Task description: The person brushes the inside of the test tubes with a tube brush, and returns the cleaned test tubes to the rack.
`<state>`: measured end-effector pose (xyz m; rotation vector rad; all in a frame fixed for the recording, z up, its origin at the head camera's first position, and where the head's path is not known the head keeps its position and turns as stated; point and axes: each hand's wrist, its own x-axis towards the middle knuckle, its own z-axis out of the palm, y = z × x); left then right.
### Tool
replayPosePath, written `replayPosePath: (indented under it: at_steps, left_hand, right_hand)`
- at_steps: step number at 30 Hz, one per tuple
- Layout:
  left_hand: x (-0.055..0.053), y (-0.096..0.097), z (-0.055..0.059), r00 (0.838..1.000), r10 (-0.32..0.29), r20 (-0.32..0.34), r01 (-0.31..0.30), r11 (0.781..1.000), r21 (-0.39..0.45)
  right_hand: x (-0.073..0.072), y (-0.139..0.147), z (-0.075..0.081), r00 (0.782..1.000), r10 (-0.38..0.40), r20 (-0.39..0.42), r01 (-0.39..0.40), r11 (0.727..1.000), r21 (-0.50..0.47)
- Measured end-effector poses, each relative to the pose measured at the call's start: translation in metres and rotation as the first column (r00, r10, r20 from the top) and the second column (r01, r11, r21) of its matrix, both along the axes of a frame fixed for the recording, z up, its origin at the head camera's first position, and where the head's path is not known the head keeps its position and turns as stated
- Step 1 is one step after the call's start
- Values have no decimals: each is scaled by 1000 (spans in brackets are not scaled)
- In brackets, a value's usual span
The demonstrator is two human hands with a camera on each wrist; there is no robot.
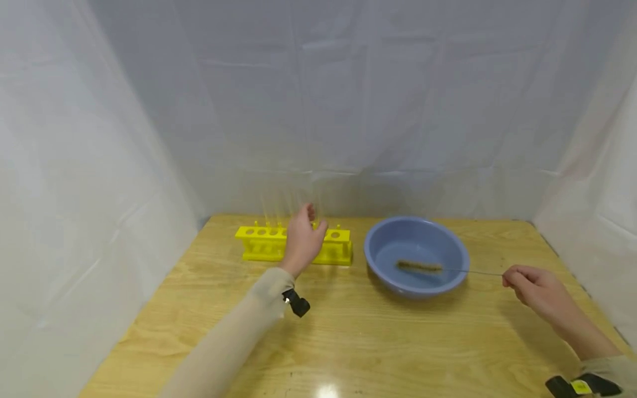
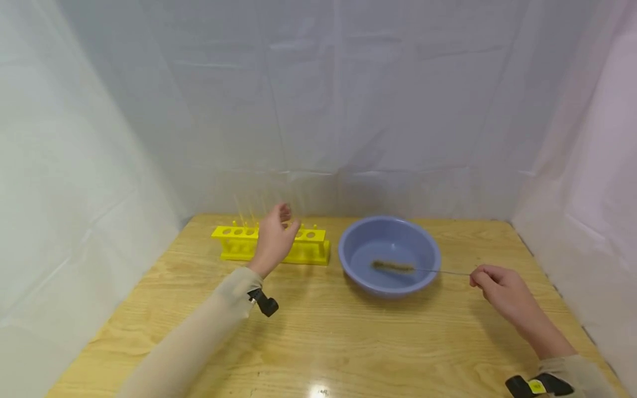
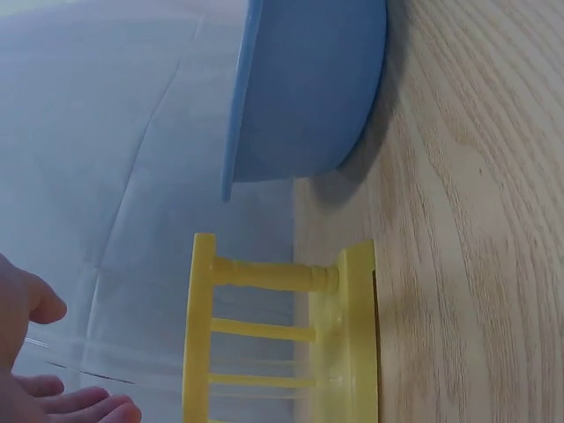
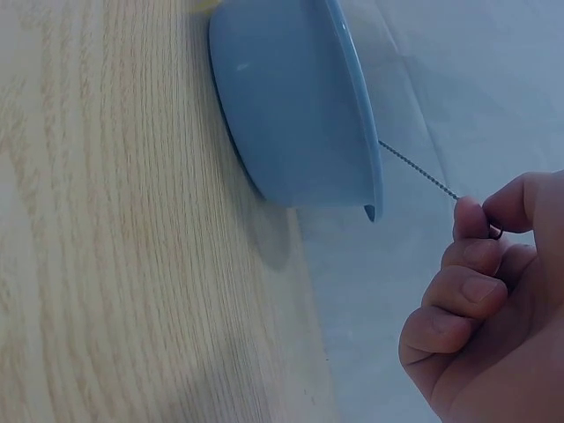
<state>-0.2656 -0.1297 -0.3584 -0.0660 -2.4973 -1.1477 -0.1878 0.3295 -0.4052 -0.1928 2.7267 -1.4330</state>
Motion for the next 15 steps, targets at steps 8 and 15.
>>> replayPosePath:
  at_steps: [8, 15]
  left_hand:
    - [-9, 1, -4, 1000, -24, 11, 24, 999, -22]
    - [-9, 0, -3, 999, -42, 17, 42, 999, 12]
  right_hand:
    - [-1, 1, 0, 999, -2, -36, 1, 1000, -25]
    - [-4, -1, 2, 997, -4, -83, 6, 1000, 26]
